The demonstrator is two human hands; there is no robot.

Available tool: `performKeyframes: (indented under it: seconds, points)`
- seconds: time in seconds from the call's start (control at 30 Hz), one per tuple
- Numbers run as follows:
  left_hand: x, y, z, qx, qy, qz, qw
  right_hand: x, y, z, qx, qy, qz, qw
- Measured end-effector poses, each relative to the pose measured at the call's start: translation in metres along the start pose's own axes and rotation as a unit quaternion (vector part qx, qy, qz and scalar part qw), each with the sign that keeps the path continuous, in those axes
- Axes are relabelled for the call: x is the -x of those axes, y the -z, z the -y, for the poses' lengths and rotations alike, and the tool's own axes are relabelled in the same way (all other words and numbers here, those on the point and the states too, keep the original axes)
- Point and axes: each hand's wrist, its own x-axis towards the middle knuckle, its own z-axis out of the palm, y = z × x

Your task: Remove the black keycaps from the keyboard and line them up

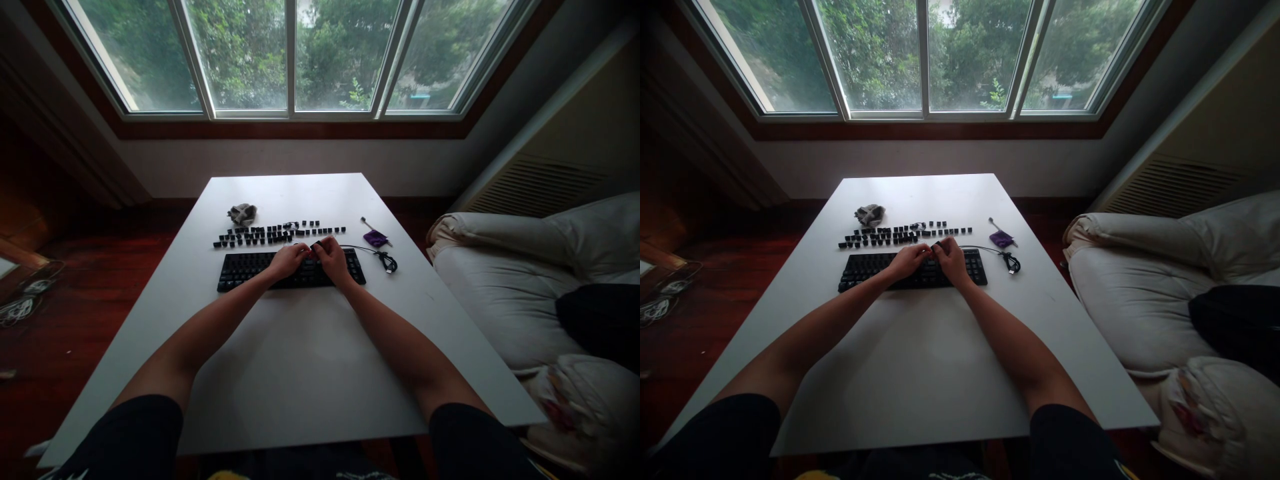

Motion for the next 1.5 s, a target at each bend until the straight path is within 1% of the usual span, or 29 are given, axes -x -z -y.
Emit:
performKeyframes:
  seconds: [0.13, 0.27, 0.33, 0.47, 0.63, 0.8, 0.87, 1.0, 1.1, 1.23, 1.37, 1.5]
  points:
    - [0.0, 0.002, -0.001, 0.028, -0.002, 0.003, 1.0, -0.001, 0.001, -0.001, -0.006, -0.006, -0.003, 1.0]
    - [0.001, 0.002, -0.001, 0.043, -0.021, 0.009, 0.999, -0.001, 0.002, -0.001, -0.021, -0.016, -0.002, 1.0]
    - [0.001, 0.001, -0.001, 0.038, -0.018, 0.0, 0.999, -0.001, 0.002, -0.001, -0.04, -0.016, 0.0, 0.999]
    - [0.002, -0.002, -0.001, 0.028, 0.009, -0.025, 0.999, -0.002, 0.001, -0.001, -0.051, -0.031, -0.001, 0.998]
    - [0.003, -0.004, -0.001, 0.06, 0.003, -0.032, 0.998, -0.004, 0.002, -0.004, -0.083, -0.069, 0.004, 0.994]
    - [0.004, -0.002, -0.002, 0.092, -0.007, -0.058, 0.994, -0.005, 0.003, -0.006, -0.129, -0.074, 0.008, 0.989]
    - [0.005, 0.0, -0.002, 0.07, -0.014, -0.081, 0.994, -0.004, 0.004, -0.005, -0.138, -0.074, 0.005, 0.988]
    - [0.007, 0.004, -0.002, -0.013, -0.025, -0.117, 0.993, -0.003, 0.004, -0.003, -0.15, -0.066, -0.003, 0.986]
    - [0.009, 0.005, -0.001, -0.053, -0.016, -0.118, 0.991, -0.003, 0.004, -0.002, -0.156, -0.068, -0.005, 0.985]
    - [0.007, 0.005, 0.002, -0.074, -0.007, -0.114, 0.991, -0.004, 0.005, -0.002, -0.157, -0.07, -0.009, 0.985]
    - [0.0, 0.004, 0.01, -0.091, -0.016, -0.121, 0.988, -0.005, 0.006, -0.004, -0.166, -0.062, -0.01, 0.984]
    - [-0.019, 0.004, 0.022, -0.132, -0.03, -0.143, 0.98, -0.007, 0.006, -0.006, -0.172, -0.056, -0.012, 0.983]
